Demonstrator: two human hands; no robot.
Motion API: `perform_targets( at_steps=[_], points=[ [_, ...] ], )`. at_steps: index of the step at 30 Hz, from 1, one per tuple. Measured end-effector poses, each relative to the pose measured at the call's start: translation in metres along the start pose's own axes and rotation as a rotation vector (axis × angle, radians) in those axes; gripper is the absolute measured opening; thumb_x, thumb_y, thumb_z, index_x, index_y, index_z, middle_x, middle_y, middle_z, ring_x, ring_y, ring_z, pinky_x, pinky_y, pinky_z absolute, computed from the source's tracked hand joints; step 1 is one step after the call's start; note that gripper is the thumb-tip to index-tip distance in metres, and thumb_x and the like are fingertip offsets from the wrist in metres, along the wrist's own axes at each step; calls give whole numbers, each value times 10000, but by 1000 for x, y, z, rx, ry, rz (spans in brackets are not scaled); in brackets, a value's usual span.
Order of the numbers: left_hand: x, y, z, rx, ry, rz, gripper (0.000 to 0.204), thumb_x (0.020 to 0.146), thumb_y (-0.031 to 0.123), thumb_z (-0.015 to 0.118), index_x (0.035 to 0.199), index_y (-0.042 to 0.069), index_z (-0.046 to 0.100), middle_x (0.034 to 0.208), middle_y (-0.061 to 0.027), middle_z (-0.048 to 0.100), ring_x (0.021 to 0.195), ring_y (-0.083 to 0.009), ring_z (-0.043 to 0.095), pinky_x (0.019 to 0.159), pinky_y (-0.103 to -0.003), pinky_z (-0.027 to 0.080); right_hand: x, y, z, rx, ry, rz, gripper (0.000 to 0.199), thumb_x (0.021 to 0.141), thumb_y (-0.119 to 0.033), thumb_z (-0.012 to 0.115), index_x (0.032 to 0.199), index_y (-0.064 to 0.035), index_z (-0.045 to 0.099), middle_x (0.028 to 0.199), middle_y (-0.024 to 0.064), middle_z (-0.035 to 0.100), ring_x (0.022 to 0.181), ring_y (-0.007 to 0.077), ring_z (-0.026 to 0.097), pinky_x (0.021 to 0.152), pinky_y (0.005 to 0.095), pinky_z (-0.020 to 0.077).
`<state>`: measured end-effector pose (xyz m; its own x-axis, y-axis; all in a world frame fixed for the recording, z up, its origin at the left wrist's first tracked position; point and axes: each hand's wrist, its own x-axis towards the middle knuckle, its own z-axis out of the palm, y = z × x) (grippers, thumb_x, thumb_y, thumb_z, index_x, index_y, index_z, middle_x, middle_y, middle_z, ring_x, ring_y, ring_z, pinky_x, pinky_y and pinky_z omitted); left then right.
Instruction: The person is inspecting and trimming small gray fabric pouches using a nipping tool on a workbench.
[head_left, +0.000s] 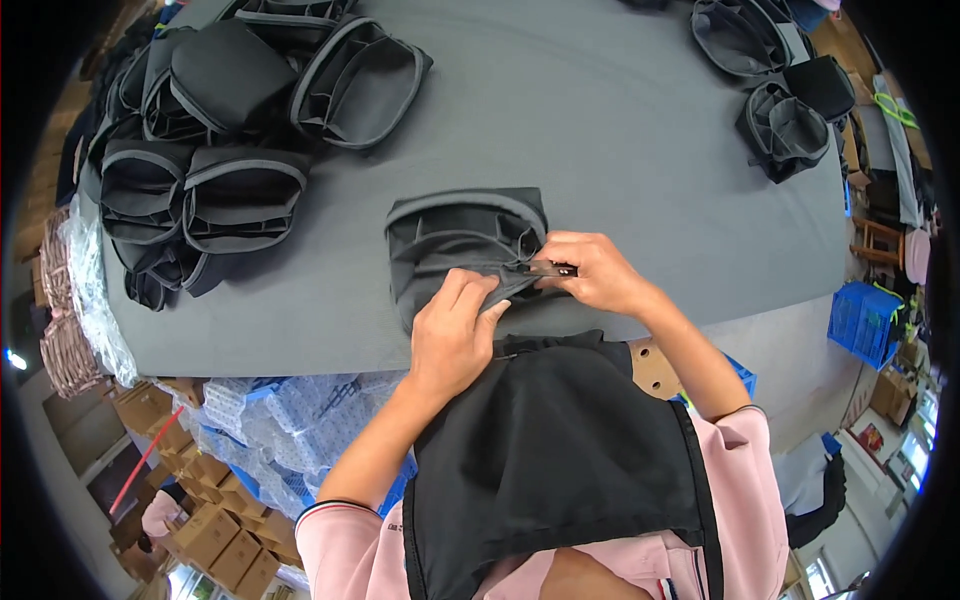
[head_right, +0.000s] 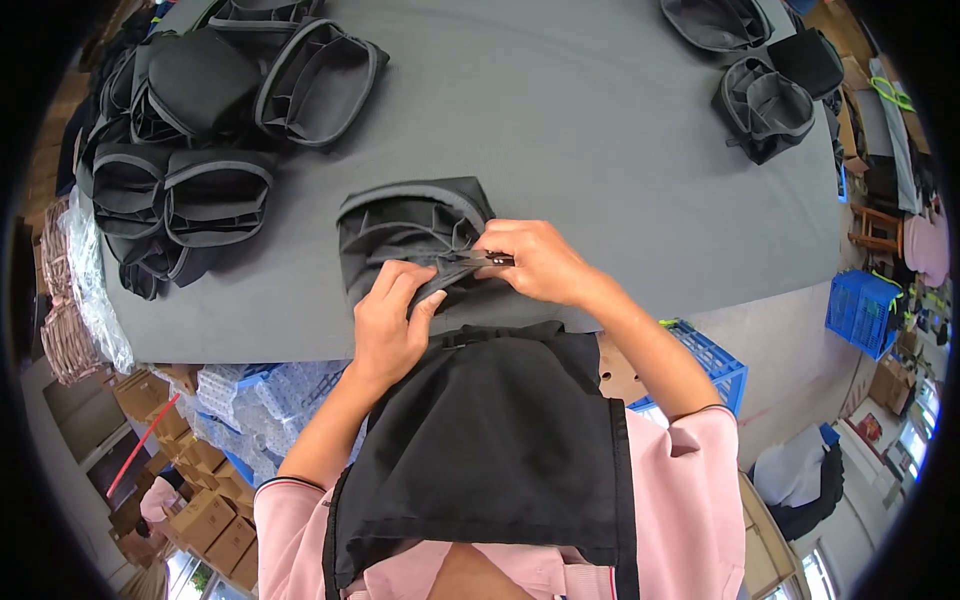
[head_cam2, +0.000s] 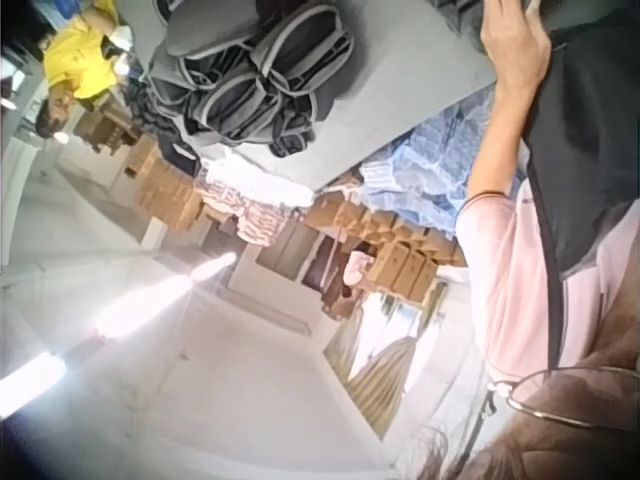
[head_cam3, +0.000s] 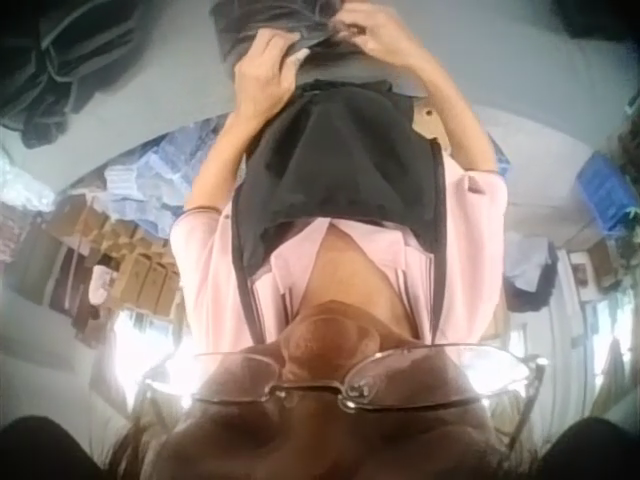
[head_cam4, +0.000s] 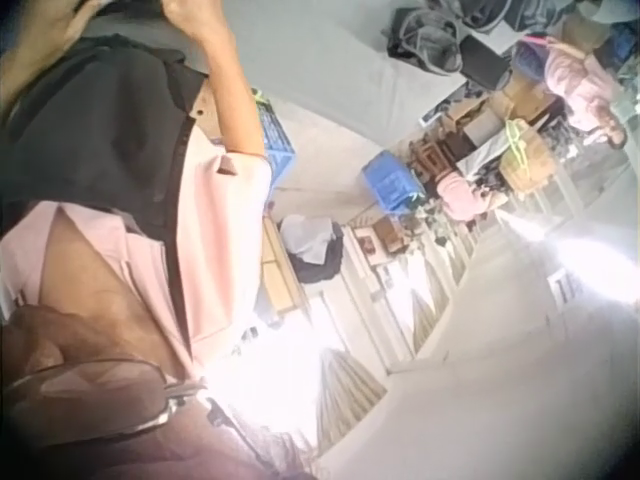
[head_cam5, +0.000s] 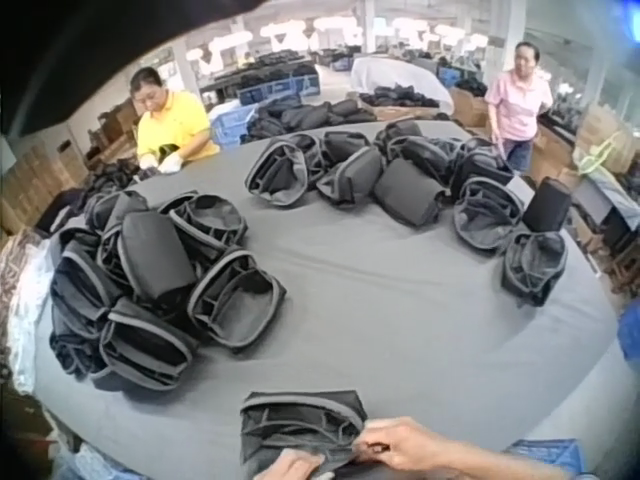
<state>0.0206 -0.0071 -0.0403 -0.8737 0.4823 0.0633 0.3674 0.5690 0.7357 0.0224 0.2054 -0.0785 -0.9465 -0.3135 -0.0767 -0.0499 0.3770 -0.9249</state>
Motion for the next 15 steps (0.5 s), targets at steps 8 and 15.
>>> perform_targets(
  at_steps=[8,15],
  points=[
    [-21,-12,0,-1154,-509,-678,119,855,137,630,891,24,639,828,42,579,776,-34,510,724,-216,416,-5,19,2,333,-259,-46,138,793,-143,641,855,-21,627,687,42,473,623,180,457,565,290,362],
    [-10,-3,17,-1292,-316,-644,251,781,52,692,967,52,524,892,9,560,821,-53,517,778,-213,428,-26,-16,47,152,552,208,161,816,-122,615,946,-31,586,791,68,539,703,194,559,660,287,450]
  ],
)
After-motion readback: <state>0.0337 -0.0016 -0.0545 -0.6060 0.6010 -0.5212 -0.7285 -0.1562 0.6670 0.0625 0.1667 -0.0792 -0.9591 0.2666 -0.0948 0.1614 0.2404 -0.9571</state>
